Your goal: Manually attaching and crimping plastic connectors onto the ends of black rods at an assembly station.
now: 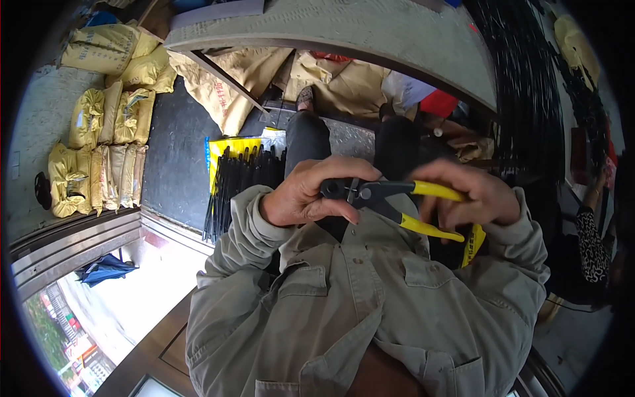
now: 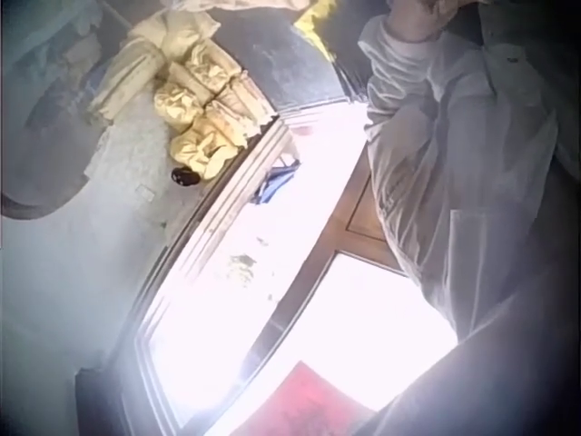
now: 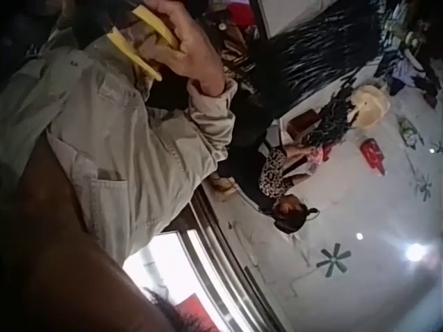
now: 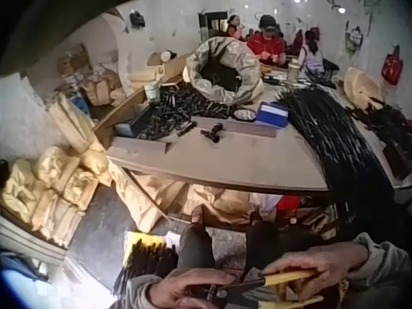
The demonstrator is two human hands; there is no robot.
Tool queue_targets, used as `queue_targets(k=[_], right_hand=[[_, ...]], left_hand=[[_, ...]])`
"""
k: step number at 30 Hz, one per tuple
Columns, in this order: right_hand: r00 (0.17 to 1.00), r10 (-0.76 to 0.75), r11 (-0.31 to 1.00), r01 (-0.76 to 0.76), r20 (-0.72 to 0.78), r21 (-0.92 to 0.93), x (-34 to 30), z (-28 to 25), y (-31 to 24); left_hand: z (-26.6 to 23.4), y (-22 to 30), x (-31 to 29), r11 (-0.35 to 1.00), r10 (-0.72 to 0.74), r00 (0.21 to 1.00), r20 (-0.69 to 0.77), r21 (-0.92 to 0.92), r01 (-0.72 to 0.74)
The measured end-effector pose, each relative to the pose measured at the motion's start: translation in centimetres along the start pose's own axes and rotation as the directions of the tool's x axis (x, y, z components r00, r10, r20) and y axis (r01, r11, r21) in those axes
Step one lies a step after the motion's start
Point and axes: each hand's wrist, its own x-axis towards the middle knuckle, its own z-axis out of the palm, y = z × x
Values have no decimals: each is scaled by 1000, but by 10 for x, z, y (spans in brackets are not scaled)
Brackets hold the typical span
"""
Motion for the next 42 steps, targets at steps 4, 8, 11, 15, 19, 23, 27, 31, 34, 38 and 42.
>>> queue_targets(k=[4, 8, 11, 15, 19, 23, 27, 31, 34, 38, 42], right_hand=[[896, -376, 610, 47, -237, -791, 5, 25, 0], [999, -43, 835, 20, -29, -550, -5, -4, 8], [981, 159, 985, -166, 108, 55, -6, 1, 8], [983, 66, 997, -59, -171, 44, 2, 9, 4], [885, -417, 447, 0, -208, -895, 16, 18, 16], [789, -562, 302, -85, -250, -949, 25, 15, 17], [770, -581, 354, -53, -264, -934, 36, 16, 21], [700, -620, 491, -4, -353, -871, 57, 28, 51], [639, -636, 559, -6, -433, -829, 80, 39, 69], [597, -499, 862, 271, -628, -428, 99, 28, 77], [529, -153, 939, 341, -835, 44, 106, -29, 33]], left_hand=[[18, 2, 1, 991, 19, 977, -212, 133, 10], [11, 4, 4, 998, -51, 993, -109, -36, 48], [11, -1, 1, 999, -3, 999, -39, -33, 1], [13, -4, 2, 997, -9, 993, -116, 71, 17], [20, -3, 1, 981, -18, 967, -254, 183, 67], [27, -10, 6, 977, 1, 934, -358, 199, 76], [31, -12, 2, 984, 10, 873, -488, 160, 78], [34, -18, 8, 954, 71, 772, -632, 270, 133], [31, -23, 7, 947, 83, 713, -696, 278, 161], [26, -33, 9, 979, 19, 658, -753, 147, 139], [25, -36, 0, 972, -44, 639, -768, 115, 206]])
